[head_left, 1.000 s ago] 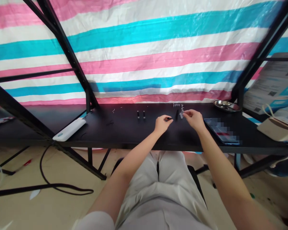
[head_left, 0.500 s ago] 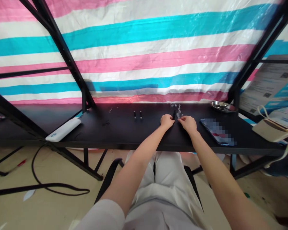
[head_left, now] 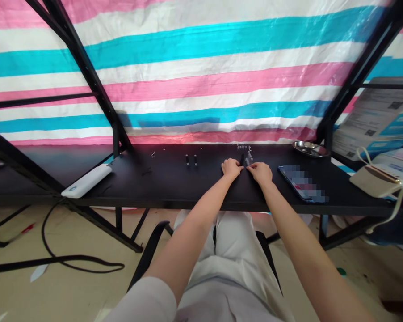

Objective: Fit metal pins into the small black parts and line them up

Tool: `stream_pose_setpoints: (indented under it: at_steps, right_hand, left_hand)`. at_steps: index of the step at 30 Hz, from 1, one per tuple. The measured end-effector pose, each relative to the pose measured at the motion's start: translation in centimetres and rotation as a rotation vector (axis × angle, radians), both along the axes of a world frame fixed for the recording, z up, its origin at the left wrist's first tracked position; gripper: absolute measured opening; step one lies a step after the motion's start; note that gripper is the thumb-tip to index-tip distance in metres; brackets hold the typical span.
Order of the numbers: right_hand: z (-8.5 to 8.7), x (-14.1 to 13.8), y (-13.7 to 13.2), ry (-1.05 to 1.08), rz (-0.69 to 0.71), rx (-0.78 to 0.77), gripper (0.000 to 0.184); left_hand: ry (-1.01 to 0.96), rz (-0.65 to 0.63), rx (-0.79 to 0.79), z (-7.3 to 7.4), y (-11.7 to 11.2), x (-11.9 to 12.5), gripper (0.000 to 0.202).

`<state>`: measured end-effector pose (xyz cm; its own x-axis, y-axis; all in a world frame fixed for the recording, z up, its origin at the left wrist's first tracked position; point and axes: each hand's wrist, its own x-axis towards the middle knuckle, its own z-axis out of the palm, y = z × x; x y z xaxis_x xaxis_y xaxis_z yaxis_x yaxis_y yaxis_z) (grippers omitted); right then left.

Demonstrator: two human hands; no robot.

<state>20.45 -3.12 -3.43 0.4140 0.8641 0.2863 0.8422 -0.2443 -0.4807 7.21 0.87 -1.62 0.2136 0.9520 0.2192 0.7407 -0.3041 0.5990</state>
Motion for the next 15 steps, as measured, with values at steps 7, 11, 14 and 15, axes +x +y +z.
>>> stream_pose_setpoints:
  at_steps: [7,11,14,15]
  right_hand:
    - [-0.1,-0.1,-0.3,-0.017,0.022,0.007,0.030]
    - [0.1,-0.6,-1.3,0.002,0.021,0.066,0.041]
    - [0.6,-1.0,-2.1,0.042,-0.003,0.215,0.045]
    - [0.8,-1.2,-2.3,0.046,-0.007,0.278,0.044]
  left_hand:
    - [0.064,-0.034,0.020,0.3,-0.4,-1.1,0.036]
    - [0.198,-0.132,0.148,2.3,-0.3,-4.4,0.038]
    - [0.306,-0.204,0.279,5.4,0.9,-8.1,0.035]
    - [0.332,-0.225,0.299,6.5,1.5,-9.5,0.034]
